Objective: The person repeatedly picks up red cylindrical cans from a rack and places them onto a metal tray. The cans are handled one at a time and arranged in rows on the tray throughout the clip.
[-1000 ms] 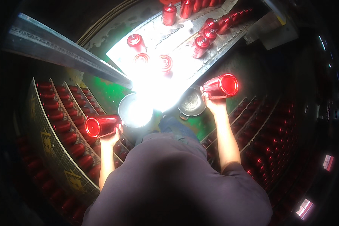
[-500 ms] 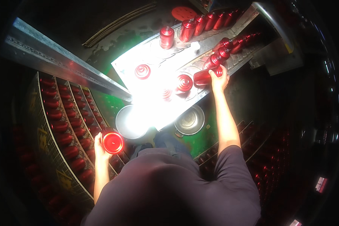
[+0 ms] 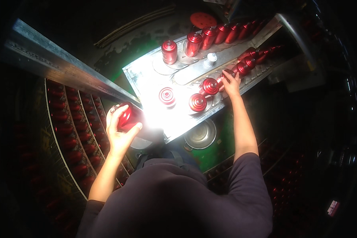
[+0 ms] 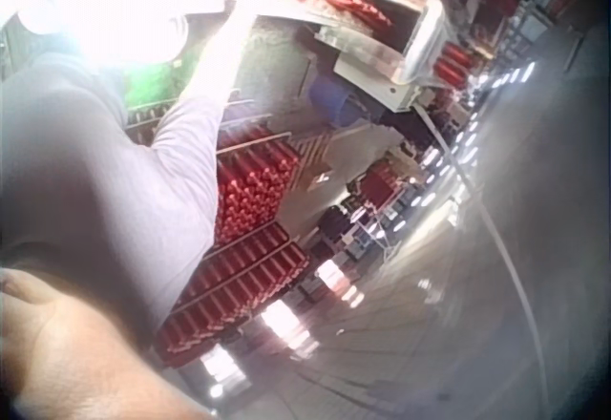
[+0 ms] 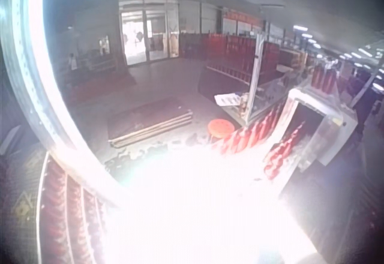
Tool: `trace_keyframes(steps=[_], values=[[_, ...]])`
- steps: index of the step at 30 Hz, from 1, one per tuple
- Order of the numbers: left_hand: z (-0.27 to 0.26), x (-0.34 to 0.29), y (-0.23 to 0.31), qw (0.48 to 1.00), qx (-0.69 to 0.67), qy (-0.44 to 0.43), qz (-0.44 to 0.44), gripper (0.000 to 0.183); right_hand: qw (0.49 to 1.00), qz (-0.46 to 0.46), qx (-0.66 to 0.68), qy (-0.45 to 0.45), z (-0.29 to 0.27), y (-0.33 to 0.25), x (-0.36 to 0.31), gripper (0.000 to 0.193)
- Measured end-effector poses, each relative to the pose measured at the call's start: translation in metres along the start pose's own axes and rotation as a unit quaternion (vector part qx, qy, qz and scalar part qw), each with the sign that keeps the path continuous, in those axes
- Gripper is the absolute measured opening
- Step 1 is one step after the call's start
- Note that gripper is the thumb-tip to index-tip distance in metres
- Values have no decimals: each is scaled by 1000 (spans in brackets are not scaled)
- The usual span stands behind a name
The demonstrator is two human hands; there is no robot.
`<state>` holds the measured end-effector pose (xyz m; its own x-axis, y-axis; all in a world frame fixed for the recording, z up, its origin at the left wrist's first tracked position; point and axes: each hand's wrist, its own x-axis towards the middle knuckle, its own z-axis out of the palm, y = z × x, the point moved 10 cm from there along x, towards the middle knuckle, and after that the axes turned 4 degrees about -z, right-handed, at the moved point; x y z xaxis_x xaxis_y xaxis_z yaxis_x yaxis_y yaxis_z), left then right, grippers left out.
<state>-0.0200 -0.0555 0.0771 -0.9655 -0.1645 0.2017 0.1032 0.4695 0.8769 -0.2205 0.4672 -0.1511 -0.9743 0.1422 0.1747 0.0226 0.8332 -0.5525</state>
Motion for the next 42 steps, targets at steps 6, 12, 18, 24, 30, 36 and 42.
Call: trace_keyframes(steps=[6, 12, 18, 24, 30, 36, 42], values=[[57, 52, 21, 992, 59, -2, 112, 61, 982, 42, 119, 143, -93, -7, -58, 45], [153, 90, -54, 986, 107, -33, 121, 62, 921, 208, 239, 226, -132, 44, -200, 36], [231, 80, -134, 986, 76, -108, 100, 67, 916, 232, 235, 229, -167, 73, -248, 38], [281, 51, -112, 973, 132, -167, 86, 76, 909, 225, 281, 210, -196, 65, -191, 37], [283, 25, -53, 974, 72, -214, -7, 77, 924, 50, 354, 132, -190, -67, -73, 35], [201, -21, 0, 957, 25, -226, -180, 54, 890, -88, 437, -96, -132, -212, -15, 36], [-21, -66, 112, 953, 91, 54, -283, 46, 714, -183, 562, -376, -84, -412, -67, 36]])
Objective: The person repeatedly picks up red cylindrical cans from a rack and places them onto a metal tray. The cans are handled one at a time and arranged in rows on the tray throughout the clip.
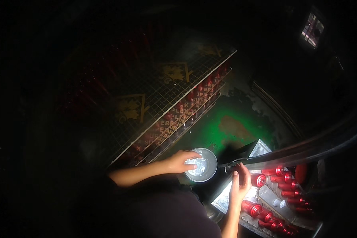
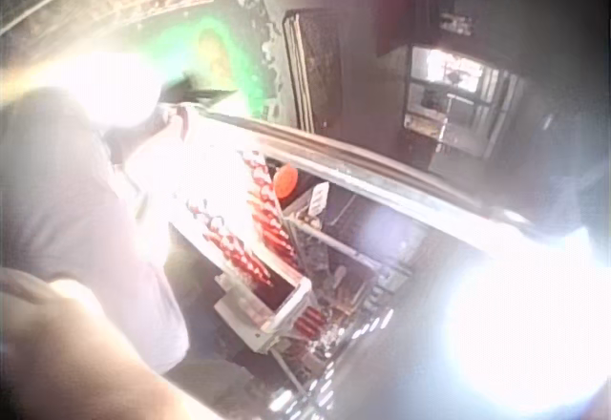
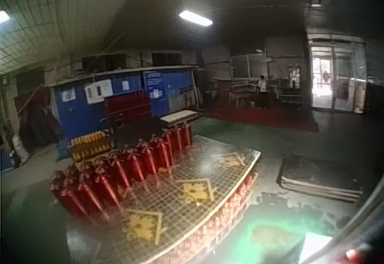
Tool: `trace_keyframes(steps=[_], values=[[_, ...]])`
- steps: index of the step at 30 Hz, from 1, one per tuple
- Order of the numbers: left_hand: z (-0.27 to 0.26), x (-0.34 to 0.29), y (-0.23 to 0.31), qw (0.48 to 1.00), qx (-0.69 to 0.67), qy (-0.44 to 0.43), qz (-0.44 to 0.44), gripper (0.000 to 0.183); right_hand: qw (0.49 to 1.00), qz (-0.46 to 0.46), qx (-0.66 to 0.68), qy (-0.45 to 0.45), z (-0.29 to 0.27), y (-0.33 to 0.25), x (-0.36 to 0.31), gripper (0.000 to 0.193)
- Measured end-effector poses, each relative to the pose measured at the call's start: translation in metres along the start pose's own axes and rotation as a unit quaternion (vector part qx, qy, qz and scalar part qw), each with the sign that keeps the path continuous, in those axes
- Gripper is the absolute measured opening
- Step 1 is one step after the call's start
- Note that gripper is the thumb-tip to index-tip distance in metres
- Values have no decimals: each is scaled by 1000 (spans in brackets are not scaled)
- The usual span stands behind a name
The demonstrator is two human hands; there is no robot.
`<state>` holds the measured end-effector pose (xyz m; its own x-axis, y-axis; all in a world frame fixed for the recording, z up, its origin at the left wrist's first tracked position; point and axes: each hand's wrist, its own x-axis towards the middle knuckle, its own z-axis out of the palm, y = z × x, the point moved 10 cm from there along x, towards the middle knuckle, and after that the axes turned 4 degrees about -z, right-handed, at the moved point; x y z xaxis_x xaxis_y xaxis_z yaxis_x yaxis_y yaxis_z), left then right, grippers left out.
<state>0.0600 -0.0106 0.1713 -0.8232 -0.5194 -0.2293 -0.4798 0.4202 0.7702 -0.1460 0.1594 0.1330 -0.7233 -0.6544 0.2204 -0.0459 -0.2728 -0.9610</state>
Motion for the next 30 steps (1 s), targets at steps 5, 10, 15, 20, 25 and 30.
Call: trace_keyframes(steps=[5, 10, 15, 20, 25, 30], values=[[-211, -135, -3, 897, -93, 431, 7, 38, 975, -21, 2, -223, 173, -72, 42, 36], [-341, -286, -69, 699, 5, 715, -12, 40, 931, -80, 26, -354, 335, -100, 70, 45], [-421, -379, -92, 552, 293, 768, -141, 64, 808, -370, -63, -455, 520, -183, 54, 65], [-476, -403, -168, 584, 330, 719, -180, 69, 749, -417, -59, -512, 695, -191, 25, 82], [-499, -379, -187, 601, 305, 726, -135, 69, 719, -495, -134, -470, 796, -173, 40, 87], [-498, -376, -185, 575, 358, 711, -190, 61, 727, -394, -142, -544, 863, -113, 37, 82]])
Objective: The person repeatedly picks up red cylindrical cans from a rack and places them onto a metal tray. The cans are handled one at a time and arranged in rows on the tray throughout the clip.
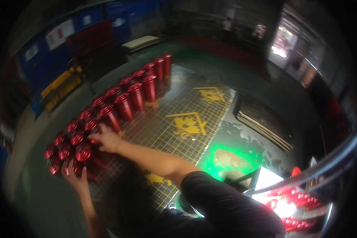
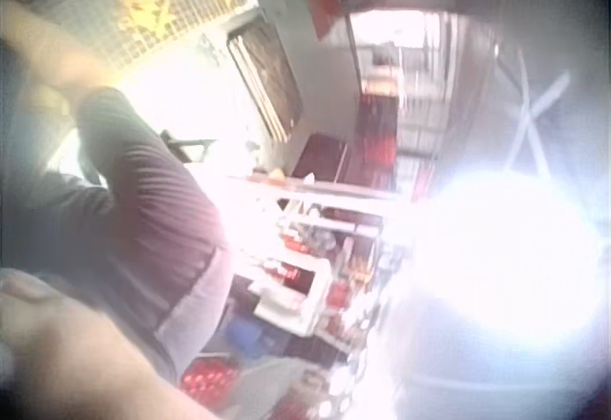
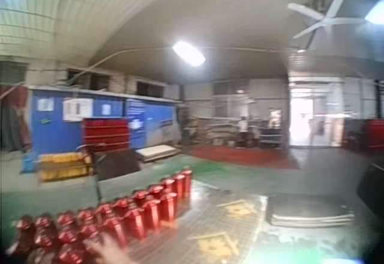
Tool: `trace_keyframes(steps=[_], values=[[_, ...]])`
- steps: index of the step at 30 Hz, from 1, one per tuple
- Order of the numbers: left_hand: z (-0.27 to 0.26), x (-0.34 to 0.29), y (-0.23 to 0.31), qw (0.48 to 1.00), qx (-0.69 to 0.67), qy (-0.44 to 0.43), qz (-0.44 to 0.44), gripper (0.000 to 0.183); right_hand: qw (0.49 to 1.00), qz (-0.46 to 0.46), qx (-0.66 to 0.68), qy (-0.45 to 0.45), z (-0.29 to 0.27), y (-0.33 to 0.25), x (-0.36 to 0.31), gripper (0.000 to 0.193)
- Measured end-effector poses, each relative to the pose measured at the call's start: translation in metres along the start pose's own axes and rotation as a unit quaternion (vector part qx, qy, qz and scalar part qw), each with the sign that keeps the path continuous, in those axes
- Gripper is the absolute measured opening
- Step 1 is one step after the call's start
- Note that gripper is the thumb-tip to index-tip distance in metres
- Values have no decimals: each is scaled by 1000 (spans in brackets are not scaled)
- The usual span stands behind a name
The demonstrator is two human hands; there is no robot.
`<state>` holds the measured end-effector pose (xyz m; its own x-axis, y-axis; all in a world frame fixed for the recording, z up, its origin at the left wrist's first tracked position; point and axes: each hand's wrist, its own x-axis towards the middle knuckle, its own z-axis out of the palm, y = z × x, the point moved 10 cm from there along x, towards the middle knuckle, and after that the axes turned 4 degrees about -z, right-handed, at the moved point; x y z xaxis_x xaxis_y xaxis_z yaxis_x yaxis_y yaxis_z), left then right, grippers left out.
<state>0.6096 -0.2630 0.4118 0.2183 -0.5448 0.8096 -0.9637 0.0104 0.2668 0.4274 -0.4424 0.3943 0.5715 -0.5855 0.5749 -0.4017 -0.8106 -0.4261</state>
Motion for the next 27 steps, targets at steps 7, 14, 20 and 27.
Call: trace_keyframes(steps=[7, 14, 20, 27], values=[[8, -10, -16, 1000, -23, -4, -12, 54, 990, -6, 28, 139, -22, -4, -44, 71], [-40, -35, 29, 991, -86, -50, -88, 55, 955, 92, 140, 246, -135, -26, -219, 66], [-44, -50, 130, 945, -298, -137, 16, 67, 910, 216, 53, 351, -244, -95, -455, 68], [47, -187, 356, 596, -638, -487, 23, 65, 653, 487, 62, 577, -251, -222, -745, 75]])
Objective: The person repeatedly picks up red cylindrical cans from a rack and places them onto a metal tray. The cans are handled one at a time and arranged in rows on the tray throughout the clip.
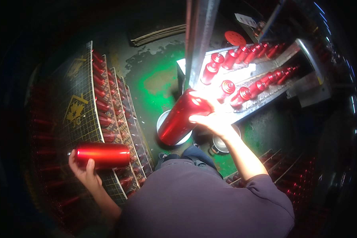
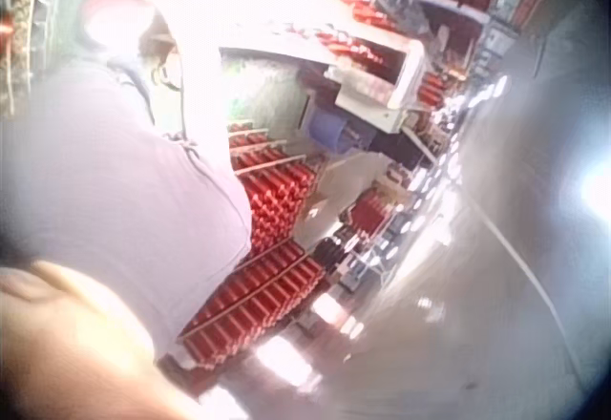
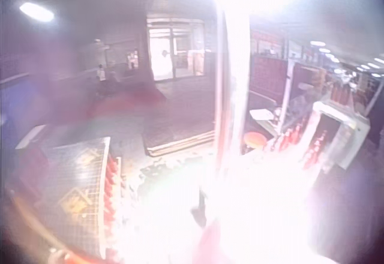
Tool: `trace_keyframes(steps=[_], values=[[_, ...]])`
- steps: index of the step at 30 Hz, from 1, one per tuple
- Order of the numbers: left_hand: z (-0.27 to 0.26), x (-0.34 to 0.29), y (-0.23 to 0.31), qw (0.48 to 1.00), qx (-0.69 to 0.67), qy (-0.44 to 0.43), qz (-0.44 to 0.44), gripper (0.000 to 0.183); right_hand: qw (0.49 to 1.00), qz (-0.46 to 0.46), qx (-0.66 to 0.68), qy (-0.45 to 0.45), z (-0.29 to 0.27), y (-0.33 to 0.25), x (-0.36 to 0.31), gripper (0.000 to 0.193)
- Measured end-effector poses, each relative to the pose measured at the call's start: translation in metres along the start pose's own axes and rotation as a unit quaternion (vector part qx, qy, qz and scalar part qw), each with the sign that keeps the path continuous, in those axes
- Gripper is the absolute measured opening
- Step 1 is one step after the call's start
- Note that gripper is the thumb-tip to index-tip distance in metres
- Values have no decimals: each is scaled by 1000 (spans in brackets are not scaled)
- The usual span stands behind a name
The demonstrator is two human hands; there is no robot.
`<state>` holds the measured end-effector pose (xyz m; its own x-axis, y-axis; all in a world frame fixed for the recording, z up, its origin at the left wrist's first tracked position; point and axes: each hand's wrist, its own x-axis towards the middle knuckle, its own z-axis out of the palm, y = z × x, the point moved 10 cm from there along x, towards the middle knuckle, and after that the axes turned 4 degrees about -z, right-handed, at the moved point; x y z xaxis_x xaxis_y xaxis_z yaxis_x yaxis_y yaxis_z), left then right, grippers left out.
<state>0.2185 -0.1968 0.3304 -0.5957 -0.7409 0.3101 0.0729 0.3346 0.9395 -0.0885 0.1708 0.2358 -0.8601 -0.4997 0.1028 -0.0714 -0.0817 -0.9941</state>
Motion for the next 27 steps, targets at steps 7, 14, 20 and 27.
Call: trace_keyframes(steps=[7, 14, 20, 27], values=[[237, -24, -181, 787, -345, -220, -462, 46, 919, 60, 240, 308, -210, 81, -142, 66], [324, -114, -236, 556, -432, -259, -661, 53, 706, 133, 535, 444, -254, 202, -237, 53], [333, -138, -227, 358, -536, -158, -748, 91, 462, 144, 830, 275, -243, 237, -242, 86], [337, -144, -227, 390, -531, -186, -729, 91, 477, 120, 842, 220, -263, 231, -221, 82]])
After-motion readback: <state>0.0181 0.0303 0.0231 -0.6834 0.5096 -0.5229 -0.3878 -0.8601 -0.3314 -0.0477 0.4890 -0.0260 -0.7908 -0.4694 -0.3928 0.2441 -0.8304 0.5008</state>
